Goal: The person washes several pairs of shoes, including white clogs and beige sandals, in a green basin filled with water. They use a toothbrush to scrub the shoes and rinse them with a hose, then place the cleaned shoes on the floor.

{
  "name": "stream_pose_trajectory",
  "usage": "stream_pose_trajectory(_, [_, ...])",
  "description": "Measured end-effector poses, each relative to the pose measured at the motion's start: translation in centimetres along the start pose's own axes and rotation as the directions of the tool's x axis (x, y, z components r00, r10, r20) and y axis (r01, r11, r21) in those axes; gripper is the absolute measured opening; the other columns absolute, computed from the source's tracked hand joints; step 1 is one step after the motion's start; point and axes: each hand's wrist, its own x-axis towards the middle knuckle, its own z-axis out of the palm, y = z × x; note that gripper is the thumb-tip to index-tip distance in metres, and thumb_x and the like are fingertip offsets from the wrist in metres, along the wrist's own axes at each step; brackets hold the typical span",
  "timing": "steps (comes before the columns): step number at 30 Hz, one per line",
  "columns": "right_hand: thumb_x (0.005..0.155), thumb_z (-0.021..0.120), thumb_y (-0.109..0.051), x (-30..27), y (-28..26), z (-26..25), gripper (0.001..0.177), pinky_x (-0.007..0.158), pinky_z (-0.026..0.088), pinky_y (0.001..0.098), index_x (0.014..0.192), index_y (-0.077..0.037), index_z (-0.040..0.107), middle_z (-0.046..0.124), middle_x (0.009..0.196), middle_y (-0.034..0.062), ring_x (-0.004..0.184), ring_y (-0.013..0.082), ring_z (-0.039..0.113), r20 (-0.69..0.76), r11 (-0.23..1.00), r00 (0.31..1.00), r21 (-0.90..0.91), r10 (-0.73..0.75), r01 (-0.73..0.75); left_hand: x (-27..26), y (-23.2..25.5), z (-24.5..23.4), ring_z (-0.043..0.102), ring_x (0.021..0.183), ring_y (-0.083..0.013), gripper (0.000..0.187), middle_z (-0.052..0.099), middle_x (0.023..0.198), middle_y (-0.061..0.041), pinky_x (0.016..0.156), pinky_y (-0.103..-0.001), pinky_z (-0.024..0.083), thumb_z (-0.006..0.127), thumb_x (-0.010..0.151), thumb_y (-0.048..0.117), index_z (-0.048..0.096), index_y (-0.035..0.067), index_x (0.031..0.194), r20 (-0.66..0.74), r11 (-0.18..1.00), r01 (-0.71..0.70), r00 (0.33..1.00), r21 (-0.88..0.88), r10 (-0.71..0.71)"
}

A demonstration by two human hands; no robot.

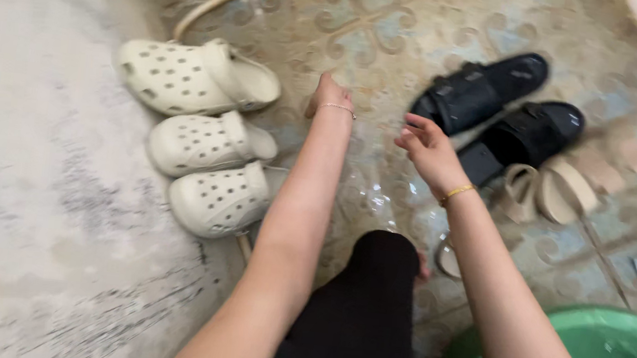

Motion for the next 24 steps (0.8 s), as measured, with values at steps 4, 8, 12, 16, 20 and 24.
stream_pose_trajectory(4, [0.102,0.058,-0.023,-2.2,1.8,-3.9,0.043,0.088,0.051,0.0283,0.143,-0.011,0.055,0.067,0.128,0.0067,0.11,0.0139,0.068,-0.188,0.992,0.982,0.12,0.0,0.023,-6.2,-9.9,-0.2,0.068,0.079,-0.0214,0.065,0.064,0.105,-0.013,0.058,-0.034,0.046,0.076,0.083,0.029,0.032,0.011,0.127,0.305,0.943,-0.182,0.948,0.279,0.092])
stream_pose_trajectory(8, [0.101,0.06,-0.019,-5.7,4.1,-11.2,0.038,0.092,0.056,0.03,0.138,-0.009,0.059,0.067,0.126,0.0038,0.108,0.0158,0.07,-0.39,0.962,0.919,0.225,-0.054,0.152,-13.5,-18.1,-3.1,0.066,0.077,-0.0136,0.045,0.061,0.1,-0.002,0.059,-0.031,0.043,0.069,0.087,0.029,0.047,0.015,0.124,0.657,0.827,-0.25,0.732,0.504,-0.179])
stream_pose_trajectory(12, [0.104,0.059,-0.016,-12.4,6.2,-21.1,0.031,0.094,0.056,0.0302,0.132,-0.006,0.064,0.072,0.118,0.004,0.106,0.0141,0.072,-0.53,0.986,0.833,-0.038,-0.158,0.163,-21.0,-23.6,-6.8,0.069,0.086,-0.0125,0.034,0.064,0.107,-0.001,0.069,-0.028,0.048,0.06,0.095,0.026,0.055,0.012,0.125,0.851,0.651,-0.55,0.292,0.523,-0.437])
stream_pose_trajectory(16, [0.097,0.065,-0.019,-20.1,10.4,-31.2,0.029,0.091,0.058,0.0332,0.123,-0.009,0.07,0.077,0.112,0.0083,0.102,0.0183,0.074,-0.602,0.891,0.786,-0.422,-0.138,-0.167,-27.4,-27.3,-12.3,0.065,0.109,-0.0236,0.034,0.064,0.117,-0.009,0.094,-0.034,0.053,0.063,0.104,0.028,0.054,0.008,0.13,0.799,0.513,-0.856,-0.353,-0.066,-0.487])
stream_pose_trajectory(20, [0.092,0.07,-0.02,-25.7,16.3,-41.7,0.028,0.096,0.056,0.0415,0.119,-0.015,0.076,0.077,0.116,0.0173,0.106,0.0352,0.073,-0.713,0.706,0.679,-0.572,-0.176,-0.418,-31.4,-27.8,-16.3,0.047,0.128,-0.0403,0.049,0.049,0.136,-0.021,0.106,-0.051,0.039,0.068,0.097,0.026,0.047,0.009,0.139,0.555,0.256,-0.837,-0.519,-0.483,-0.65])
stream_pose_trajectory(24, [0.085,0.074,-0.019,-26.3,21.0,-48.8,0.032,0.084,0.057,0.044,0.115,-0.008,0.075,0.075,0.108,0.0238,0.096,0.0384,0.072,-0.902,0.608,0.325,-0.431,-0.283,-0.666,-33.0,-28.3,-17.9,0.037,0.136,-0.0433,0.053,0.04,0.147,-0.021,0.109,-0.057,0.03,0.066,0.095,0.021,0.046,0.015,0.144,0.57,0.139,-0.8,-0.526,-0.584,-0.632])
